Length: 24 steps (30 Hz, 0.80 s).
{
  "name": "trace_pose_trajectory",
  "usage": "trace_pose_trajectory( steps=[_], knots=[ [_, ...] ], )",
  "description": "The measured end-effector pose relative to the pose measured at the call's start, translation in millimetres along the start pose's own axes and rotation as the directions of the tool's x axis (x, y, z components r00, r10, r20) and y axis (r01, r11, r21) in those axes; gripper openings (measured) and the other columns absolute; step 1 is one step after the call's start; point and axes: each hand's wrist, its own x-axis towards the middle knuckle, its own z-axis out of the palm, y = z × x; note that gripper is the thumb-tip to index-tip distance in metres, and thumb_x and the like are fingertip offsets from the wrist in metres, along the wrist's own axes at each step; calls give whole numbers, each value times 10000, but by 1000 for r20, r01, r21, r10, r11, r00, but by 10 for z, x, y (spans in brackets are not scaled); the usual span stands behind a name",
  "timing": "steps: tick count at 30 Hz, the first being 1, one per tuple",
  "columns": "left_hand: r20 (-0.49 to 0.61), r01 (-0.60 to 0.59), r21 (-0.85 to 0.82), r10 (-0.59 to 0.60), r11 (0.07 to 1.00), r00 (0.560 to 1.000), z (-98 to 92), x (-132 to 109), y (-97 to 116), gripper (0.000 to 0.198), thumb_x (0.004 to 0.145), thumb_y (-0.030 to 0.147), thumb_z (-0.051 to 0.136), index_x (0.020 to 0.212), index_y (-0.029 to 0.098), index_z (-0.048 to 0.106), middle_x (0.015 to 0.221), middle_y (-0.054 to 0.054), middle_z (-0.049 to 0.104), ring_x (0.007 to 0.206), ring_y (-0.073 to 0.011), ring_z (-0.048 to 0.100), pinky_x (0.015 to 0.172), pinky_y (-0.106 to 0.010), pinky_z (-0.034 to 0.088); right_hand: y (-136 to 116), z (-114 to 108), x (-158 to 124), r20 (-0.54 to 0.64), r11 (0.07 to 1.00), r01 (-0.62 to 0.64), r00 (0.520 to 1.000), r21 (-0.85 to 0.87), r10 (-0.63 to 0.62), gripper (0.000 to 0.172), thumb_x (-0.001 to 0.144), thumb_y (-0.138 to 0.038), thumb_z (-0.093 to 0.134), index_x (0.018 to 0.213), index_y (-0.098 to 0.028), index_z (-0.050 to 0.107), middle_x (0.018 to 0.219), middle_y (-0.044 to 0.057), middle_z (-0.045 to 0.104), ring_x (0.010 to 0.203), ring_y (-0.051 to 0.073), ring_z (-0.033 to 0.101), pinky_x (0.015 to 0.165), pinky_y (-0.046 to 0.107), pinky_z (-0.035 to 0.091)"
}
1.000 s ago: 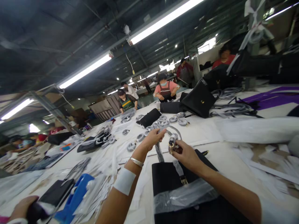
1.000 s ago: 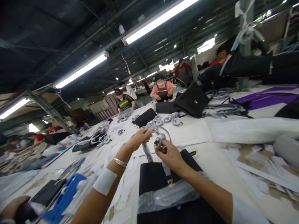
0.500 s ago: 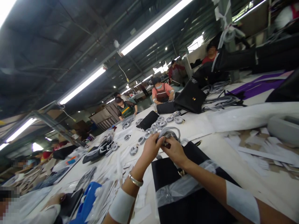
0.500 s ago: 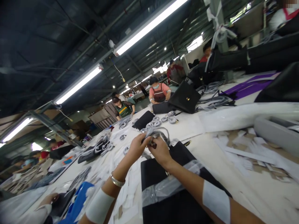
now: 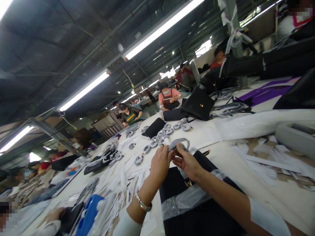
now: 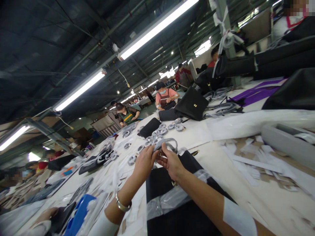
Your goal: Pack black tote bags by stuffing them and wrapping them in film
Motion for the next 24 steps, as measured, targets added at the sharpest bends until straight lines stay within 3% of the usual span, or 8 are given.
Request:
trace_pose_trajectory(
  steps=[2, 8, 11, 13, 17, 20, 24],
  knots=[
    [0, 3, 23, -3, 1000, 1000, 11, -34, 29, 234, 1006, 315, 441, 1156, 193, 574, 1106, -86, 637, 1071, -235, 597, 895, -351, 499, 67, -30, 10, 6, 999, 39, 999, -38, -39, 430, 740, -595, 750, 898, -196, 723, 895, 37, 714, 750, 147, 663, 607, 226, 525],
    [-54, 8, 123, -2, 992, 999, 110, -69, 18, 246, 1013, 287, 415, 1179, 183, 564, 1172, -100, 636, 1107, -227, 600, 916, -345, 516, 259, -70, -7, 77, 983, 152, 986, -99, -145, 425, 715, -536, 791, 964, -194, 746, 932, 46, 726, 848, 191, 676, 802, 312, 536],
    [-103, -44, 104, 55, 994, 993, 182, -106, -40, 283, 1006, 265, 421, 1252, 184, 537, 1211, -103, 634, 1134, -231, 598, 933, -358, 522, 246, -71, -63, 138, 976, 185, 976, -118, -169, 404, 790, -539, 726, 1006, -197, 741, 948, 57, 726, 879, 207, 679, 831, 340, 529],
    [-149, -81, 81, 93, 993, 984, 239, -130, -101, 352, 996, 251, 432, 1342, 203, 482, 1261, -101, 624, 1165, -240, 592, 949, -375, 524, 224, -80, -85, 177, 972, 188, 971, -138, -163, 413, 844, -551, 664, 1028, -187, 732, 952, 70, 725, 887, 214, 679, 827, 346, 527],
    [-178, -221, 38, 224, 975, 958, 339, -124, -247, 566, 980, 200, 416, 1516, 281, 250, 1342, -84, 597, 1175, -221, 605, 932, -345, 542, 227, -133, -21, 143, 944, 224, 971, -242, -193, 496, 844, -602, 637, 1035, -152, 716, 902, 90, 720, 830, 226, 682, 760, 349, 532],
    [-218, -313, 105, 330, 944, 919, 386, -96, -330, 584, 947, 110, 396, 1496, 282, 298, 1321, -63, 618, 1138, -205, 628, 919, -321, 548, 279, -184, 66, 145, 920, 261, 963, -293, -227, 545, 827, -648, 624, 1035, -151, 708, 860, 86, 715, 770, 218, 677, 708, 340, 526],
    [-279, -272, 222, 329, 936, 902, 418, -90, -333, 527, 939, 100, 420, 1455, 198, 368, 1230, -84, 661, 1058, -234, 649, 867, -343, 563, 347, -202, 71, 140, 906, 256, 965, -337, -221, 565, 826, -673, 603, 1056, -166, 703, 852, 72, 709, 734, 202, 662, 686, 331, 514]
  ],
)
